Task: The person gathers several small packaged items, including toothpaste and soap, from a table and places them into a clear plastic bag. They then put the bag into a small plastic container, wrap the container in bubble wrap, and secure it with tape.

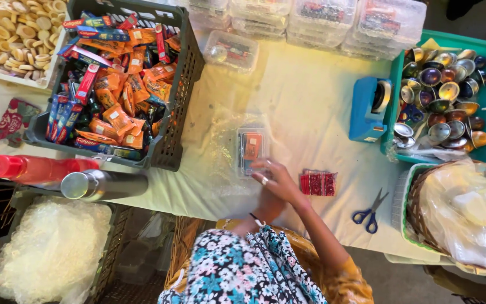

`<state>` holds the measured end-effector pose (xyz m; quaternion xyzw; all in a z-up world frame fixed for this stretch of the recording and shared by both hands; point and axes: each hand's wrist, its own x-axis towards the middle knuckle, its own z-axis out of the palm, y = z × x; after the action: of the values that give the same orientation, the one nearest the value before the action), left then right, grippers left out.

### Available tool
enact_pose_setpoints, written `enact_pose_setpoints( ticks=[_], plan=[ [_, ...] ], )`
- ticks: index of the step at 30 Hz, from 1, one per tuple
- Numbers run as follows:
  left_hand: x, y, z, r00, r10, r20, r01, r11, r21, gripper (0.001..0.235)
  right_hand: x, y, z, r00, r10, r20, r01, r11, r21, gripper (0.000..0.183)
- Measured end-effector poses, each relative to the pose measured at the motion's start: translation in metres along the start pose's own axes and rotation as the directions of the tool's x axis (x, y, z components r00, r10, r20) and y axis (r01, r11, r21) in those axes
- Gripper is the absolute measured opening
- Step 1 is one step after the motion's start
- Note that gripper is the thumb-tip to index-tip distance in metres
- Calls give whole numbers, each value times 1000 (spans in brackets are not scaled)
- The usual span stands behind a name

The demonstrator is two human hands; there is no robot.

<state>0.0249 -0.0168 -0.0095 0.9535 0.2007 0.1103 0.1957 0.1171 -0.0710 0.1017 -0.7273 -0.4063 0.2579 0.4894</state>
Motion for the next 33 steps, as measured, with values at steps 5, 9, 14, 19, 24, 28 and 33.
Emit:
enact_pose_setpoints(
  ticks=[5,9,14,19,24,28,33],
  plan=[
    [-9,1,0,994,38,99,-29,995,-92,30,45,30,38,936,344,-69,-342,850,-401,93],
    [-14,-5,-4,977,94,190,-63,984,-164,27,57,13,51,745,648,-159,-638,624,-451,134],
    [-28,-18,-12,931,179,318,-98,962,-254,23,54,27,67,721,667,-189,-647,548,-530,138],
    [-35,-39,-17,865,279,417,-135,930,-342,19,45,50,82,774,580,-254,-606,561,-564,137],
    [-47,-64,-26,785,366,500,-140,891,-432,16,44,24,73,789,549,-275,-610,649,-455,139],
    [-31,-65,-73,961,155,229,-35,890,-455,10,41,38,80,792,538,-287,-609,667,-430,142],
    [-22,-87,-69,975,-104,-196,43,956,-289,31,33,51,78,815,459,-354,-579,658,-481,142]
  ],
)
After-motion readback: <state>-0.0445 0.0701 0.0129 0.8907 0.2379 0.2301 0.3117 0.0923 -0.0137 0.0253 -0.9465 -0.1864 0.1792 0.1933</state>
